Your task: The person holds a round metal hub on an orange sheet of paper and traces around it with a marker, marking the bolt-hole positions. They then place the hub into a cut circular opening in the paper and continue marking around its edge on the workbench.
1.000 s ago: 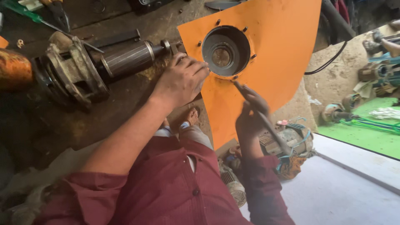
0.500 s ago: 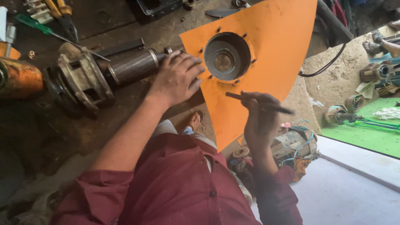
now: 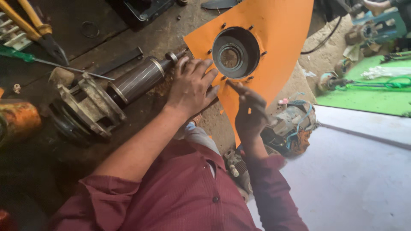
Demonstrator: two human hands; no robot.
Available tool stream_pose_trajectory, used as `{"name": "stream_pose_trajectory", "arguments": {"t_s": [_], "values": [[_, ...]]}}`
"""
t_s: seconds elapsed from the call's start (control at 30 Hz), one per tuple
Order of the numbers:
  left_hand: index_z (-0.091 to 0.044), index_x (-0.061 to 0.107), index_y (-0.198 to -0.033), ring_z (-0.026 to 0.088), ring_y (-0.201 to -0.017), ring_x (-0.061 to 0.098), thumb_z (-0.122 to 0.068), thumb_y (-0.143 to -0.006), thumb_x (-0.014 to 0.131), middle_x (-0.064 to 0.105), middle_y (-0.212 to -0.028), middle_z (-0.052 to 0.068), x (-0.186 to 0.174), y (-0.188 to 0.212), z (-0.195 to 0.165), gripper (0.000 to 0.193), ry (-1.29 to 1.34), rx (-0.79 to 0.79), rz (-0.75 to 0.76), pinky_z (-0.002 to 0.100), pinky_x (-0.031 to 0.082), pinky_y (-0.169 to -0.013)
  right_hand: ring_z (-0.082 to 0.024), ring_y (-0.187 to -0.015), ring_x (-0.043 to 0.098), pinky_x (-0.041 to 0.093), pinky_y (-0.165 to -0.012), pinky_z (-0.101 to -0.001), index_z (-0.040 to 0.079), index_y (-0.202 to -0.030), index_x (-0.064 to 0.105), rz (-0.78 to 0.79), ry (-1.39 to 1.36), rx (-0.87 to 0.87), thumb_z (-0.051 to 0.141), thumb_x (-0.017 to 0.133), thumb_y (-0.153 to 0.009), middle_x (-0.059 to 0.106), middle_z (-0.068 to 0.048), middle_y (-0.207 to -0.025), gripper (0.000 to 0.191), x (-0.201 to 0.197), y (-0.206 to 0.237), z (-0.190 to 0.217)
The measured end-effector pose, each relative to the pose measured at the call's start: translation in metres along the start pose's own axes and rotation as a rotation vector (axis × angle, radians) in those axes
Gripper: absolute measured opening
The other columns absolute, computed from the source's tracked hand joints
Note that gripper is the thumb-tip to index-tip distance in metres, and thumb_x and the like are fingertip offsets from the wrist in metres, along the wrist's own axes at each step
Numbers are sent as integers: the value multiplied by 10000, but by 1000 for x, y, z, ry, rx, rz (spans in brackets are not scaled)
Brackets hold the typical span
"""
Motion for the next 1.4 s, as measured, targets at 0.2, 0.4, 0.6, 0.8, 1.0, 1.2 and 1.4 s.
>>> {"name": "stream_pose_trajectory", "arguments": {"t_s": [0.2,0.4,0.6,0.8,1.0,1.2,1.4], "values": [[-94,666,-1271,301,-1317,521,-367,-922,706,604,-1405,116,1,3,4,445,-15,24,2,548,277,-1181,-328,-1161,707,574,-1076,-439,-2,-1142,501,-124,-217,77,48,589,-1089,677,-192,-1198,115,15,4,10],[-88,657,-1281,321,-1305,529,-353,-925,692,615,-1403,137,3,3,6,445,-33,42,13,556,284,-1170,-355,-1168,689,556,-1053,-443,-46,-1094,584,-301,-735,340,40,608,-1006,693,-232,-1180,126,14,19,0],[-82,647,-1285,325,-1301,541,-340,-915,694,618,-1403,143,2,6,6,454,-46,60,17,551,286,-1169,-315,-1124,716,621,-1038,-455,10,-1166,495,-346,-460,175,-1,577,-1067,688,-204,-1159,128,22,24,0],[-90,644,-1294,323,-1313,533,-351,-901,699,607,-1409,137,3,2,6,474,-44,72,13,552,274,-1180,-347,-1105,713,620,-984,-444,-4,-1166,463,-357,-494,332,-3,576,-1056,675,-214,-1148,158,21,17,-6],[-94,652,-1311,315,-1344,507,-347,-926,688,585,-1436,130,8,5,7,462,-51,63,35,554,256,-1196,-290,-1063,712,612,-971,-386,-20,-1188,496,-326,-520,489,32,528,-1078,683,-218,-1176,127,17,18,-20],[-94,648,-1314,307,-1345,494,-364,-908,693,579,-1431,125,6,5,6,490,-52,61,55,554,249,-1185,-292,-987,724,617,-937,-390,-19,-1169,482,-341,-441,394,80,597,-1090,715,-233,-1132,171,18,18,-11],[-97,631,-1330,299,-1351,495,-379,-940,699,574,-1451,118,4,6,6,486,-74,61,57,543,241,-1203,-314,-1083,721,608,-992,-410,4,-1192,443,-277,-469,293,93,580,-1109,693,-229,-1193,183,19,17,-4]]}}
Point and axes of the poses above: each hand's wrist, its own y-axis away from the middle knuckle, its own x-axis out of the palm, z = x × y, the point moved 2 cm from there along -y, towards the middle knuckle
